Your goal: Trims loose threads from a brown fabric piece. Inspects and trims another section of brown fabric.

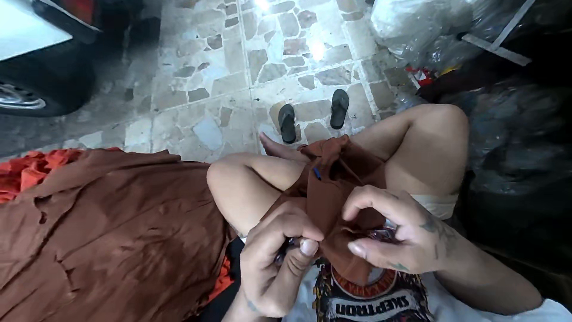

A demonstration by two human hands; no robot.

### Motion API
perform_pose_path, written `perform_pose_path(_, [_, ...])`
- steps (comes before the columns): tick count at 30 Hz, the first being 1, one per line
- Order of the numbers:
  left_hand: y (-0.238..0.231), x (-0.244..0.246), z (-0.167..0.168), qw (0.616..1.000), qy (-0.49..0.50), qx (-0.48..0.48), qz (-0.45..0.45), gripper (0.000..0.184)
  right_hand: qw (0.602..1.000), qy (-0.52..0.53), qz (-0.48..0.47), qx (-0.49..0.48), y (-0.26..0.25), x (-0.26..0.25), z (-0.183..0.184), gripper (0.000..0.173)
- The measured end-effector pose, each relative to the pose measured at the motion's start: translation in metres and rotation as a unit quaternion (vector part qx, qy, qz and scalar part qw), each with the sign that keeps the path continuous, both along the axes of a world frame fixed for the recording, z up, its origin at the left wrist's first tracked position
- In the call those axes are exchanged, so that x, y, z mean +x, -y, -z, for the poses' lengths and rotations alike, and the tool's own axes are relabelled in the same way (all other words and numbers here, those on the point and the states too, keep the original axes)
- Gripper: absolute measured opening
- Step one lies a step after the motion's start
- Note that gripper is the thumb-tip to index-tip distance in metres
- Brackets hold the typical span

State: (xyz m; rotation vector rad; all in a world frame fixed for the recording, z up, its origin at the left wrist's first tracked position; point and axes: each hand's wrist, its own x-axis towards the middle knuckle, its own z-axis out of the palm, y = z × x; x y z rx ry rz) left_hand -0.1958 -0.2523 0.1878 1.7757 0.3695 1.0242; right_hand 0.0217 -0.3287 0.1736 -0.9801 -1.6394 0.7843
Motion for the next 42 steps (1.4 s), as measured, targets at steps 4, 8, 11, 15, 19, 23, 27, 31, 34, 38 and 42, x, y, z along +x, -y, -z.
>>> perform_pose_path(4, [-0.002,0.003,0.004,1.0,0.012,-0.017,0.02,0.022,0.999,-0.028,-0.028,-0.015,-0.006,0.002,0.006,0.019])
perform_pose_path(8, [-0.006,0.002,0.01,1.0,0.01,-0.018,0.009,0.022,0.978,-0.14,-0.14,-0.06,-0.006,0.018,0.005,0.026])
perform_pose_path(11, [-0.004,0.003,0.016,1.0,0.001,-0.023,0.016,0.022,0.973,-0.162,-0.149,-0.075,-0.001,0.015,0.005,0.025])
perform_pose_path(15, [-0.002,0.006,0.021,0.999,0.004,-0.044,-0.012,0.021,0.978,-0.156,-0.109,-0.084,0.005,0.01,0.007,0.022])
perform_pose_path(19, [0.007,0.0,0.014,0.995,-0.03,-0.034,-0.091,0.036,0.979,-0.173,-0.052,-0.09,0.011,0.005,0.006,0.017])
perform_pose_path(23, [0.027,-0.012,-0.001,0.996,-0.068,0.02,-0.05,0.034,0.982,-0.166,-0.015,-0.087,0.019,0.002,0.003,0.017])
perform_pose_path(27, [0.041,-0.005,0.008,0.996,-0.075,0.05,-0.004,0.04,0.985,-0.155,-0.002,-0.072,0.02,0.0,0.001,0.017])
perform_pose_path(31, [0.044,0.002,0.015,0.992,-0.09,0.077,-0.036,0.043,0.986,-0.15,0.007,-0.071,0.02,0.0,0.002,0.016])
perform_pose_path(34, [0.045,0.004,0.015,0.993,-0.088,0.071,-0.043,0.041,0.987,-0.146,0.011,-0.071,0.02,0.0,0.002,0.016])
perform_pose_path(38, [0.044,0.004,0.015,0.994,-0.083,0.068,-0.036,0.041,0.985,-0.154,0.012,-0.071,0.02,-0.001,0.003,0.014])
perform_pose_path(42, [0.044,0.005,0.017,0.993,-0.083,0.07,-0.042,0.04,0.984,-0.16,0.005,-0.074,0.02,-0.001,0.005,0.014])
